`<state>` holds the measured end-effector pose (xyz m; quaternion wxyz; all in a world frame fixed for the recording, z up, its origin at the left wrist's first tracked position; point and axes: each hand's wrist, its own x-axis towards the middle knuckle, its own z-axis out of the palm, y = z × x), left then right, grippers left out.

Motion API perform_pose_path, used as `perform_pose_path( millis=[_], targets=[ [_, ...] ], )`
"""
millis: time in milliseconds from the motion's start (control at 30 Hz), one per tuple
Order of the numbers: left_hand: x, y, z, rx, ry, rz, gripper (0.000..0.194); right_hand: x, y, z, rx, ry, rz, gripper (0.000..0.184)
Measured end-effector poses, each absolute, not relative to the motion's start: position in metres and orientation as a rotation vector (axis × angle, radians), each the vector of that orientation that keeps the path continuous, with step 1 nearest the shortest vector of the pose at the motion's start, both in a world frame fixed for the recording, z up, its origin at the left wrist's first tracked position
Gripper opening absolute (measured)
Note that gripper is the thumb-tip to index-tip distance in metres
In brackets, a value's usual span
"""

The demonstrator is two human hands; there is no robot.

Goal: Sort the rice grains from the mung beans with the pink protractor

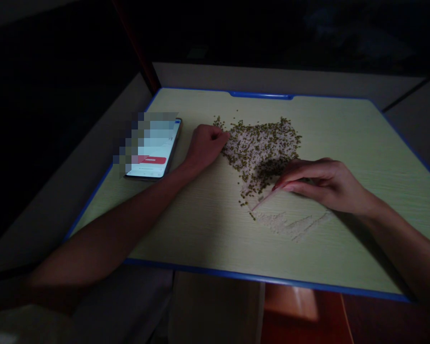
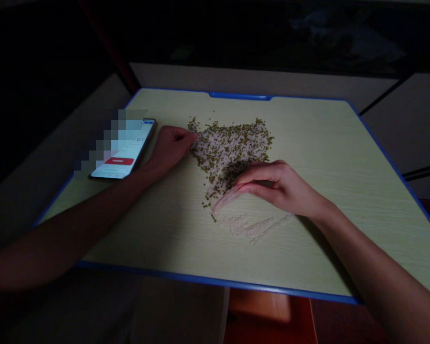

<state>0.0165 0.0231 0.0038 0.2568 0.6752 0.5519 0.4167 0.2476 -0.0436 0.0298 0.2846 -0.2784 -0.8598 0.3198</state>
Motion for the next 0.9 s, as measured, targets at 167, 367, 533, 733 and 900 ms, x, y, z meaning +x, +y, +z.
perform_pose_path(
  millis=[167,367,533,733,900],
  targets=[
    [0.0160,0.0235,0.0027,1.833,1.507,1.122,0.037,0.2455,-0.0434,0.0292,-0.699,-2.320,0.894,0.006],
    [0.0162,0.0225,0.0039,1.828,1.502,1.125,0.038,0.2483,-0.0443,0.0298,-0.737,-2.305,0.950,0.006],
    [0.0161,0.0246,0.0025,1.839,1.496,1.127,0.039,0.2507,-0.0445,0.0297,-0.756,-2.309,0.966,0.008],
    [0.0165,0.0256,0.0015,1.843,1.502,1.144,0.039,0.2496,-0.0458,0.0298,-0.703,-2.316,1.013,0.008],
    [0.0169,0.0240,0.0033,1.835,1.506,1.133,0.039,0.2481,-0.0472,0.0295,-0.704,-2.325,1.026,0.008]
  ],
)
